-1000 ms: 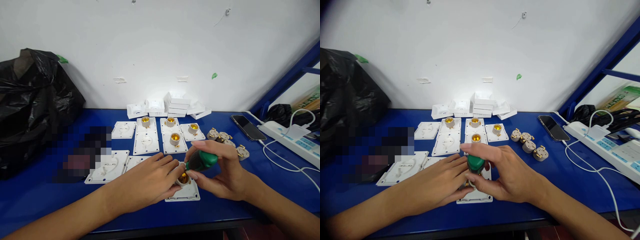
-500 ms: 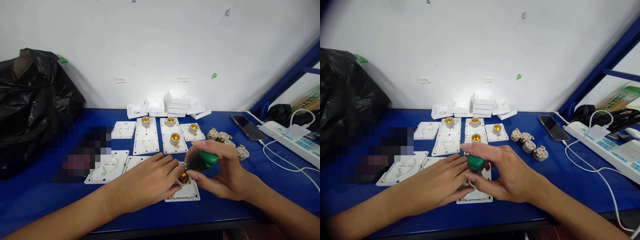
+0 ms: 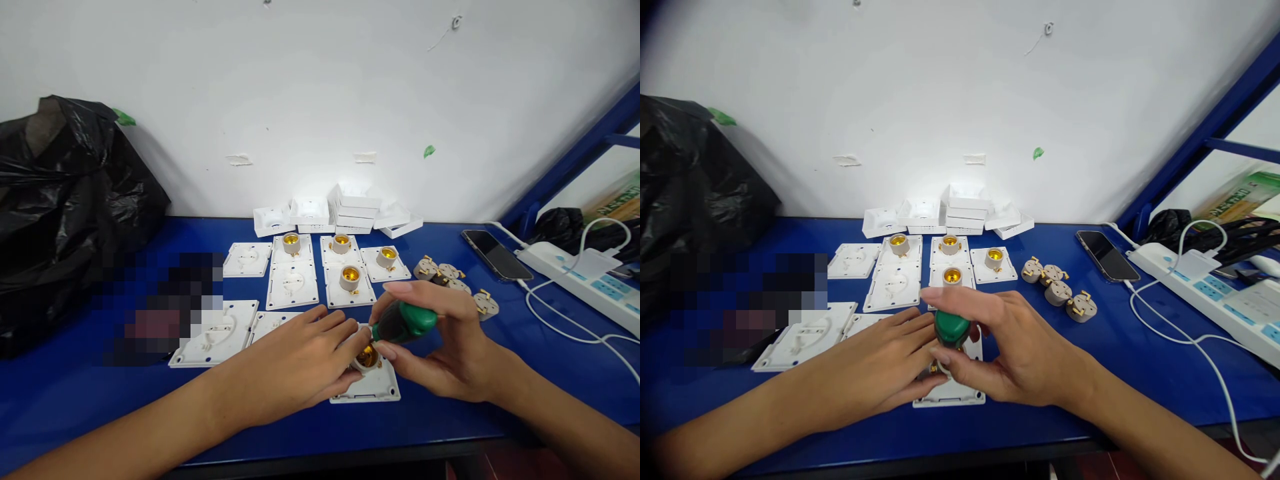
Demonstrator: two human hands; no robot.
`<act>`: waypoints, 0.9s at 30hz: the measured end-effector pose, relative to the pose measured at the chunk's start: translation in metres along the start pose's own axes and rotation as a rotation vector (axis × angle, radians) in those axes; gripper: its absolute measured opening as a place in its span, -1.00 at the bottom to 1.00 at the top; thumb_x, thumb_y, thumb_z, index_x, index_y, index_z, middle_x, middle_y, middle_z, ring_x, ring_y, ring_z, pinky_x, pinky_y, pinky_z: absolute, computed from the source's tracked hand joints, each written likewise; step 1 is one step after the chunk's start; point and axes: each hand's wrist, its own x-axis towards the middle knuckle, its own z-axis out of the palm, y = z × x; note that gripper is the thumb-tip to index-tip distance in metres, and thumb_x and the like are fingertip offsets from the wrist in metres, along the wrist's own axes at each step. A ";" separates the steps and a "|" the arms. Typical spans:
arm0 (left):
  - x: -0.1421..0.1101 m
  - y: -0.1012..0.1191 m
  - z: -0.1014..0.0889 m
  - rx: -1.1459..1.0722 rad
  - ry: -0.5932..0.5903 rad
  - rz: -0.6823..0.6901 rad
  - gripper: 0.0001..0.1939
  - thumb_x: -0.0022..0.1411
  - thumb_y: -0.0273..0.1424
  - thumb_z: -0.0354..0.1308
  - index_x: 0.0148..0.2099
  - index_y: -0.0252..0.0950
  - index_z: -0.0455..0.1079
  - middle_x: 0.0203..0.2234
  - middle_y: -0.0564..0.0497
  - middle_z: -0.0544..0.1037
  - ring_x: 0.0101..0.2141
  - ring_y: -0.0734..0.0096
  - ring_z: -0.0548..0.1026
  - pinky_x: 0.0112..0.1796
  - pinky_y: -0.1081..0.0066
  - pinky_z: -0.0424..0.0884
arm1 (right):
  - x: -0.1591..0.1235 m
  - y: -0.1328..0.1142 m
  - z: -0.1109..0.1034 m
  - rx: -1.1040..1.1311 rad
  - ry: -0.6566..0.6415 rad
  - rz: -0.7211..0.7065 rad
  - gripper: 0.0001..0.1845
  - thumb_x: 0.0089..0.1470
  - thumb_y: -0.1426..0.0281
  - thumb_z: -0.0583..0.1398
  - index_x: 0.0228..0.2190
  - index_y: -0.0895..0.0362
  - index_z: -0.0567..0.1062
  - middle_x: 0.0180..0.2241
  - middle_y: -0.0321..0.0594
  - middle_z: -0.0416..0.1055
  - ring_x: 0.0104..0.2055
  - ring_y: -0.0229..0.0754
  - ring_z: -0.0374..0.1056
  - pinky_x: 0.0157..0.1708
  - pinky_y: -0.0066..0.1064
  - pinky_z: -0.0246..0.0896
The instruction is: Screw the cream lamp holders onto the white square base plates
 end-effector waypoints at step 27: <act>-0.001 0.000 0.001 -0.043 0.043 0.005 -0.80 0.54 -0.28 0.04 0.04 -0.29 0.33 -0.09 -0.11 0.58 0.00 0.11 0.55 0.04 0.16 0.42 | -0.001 -0.001 -0.001 0.038 -0.015 -0.016 -0.10 0.12 0.70 0.25 0.36 0.00 0.08 0.05 -0.20 0.51 -0.11 -0.30 0.48 -0.14 -0.50 0.47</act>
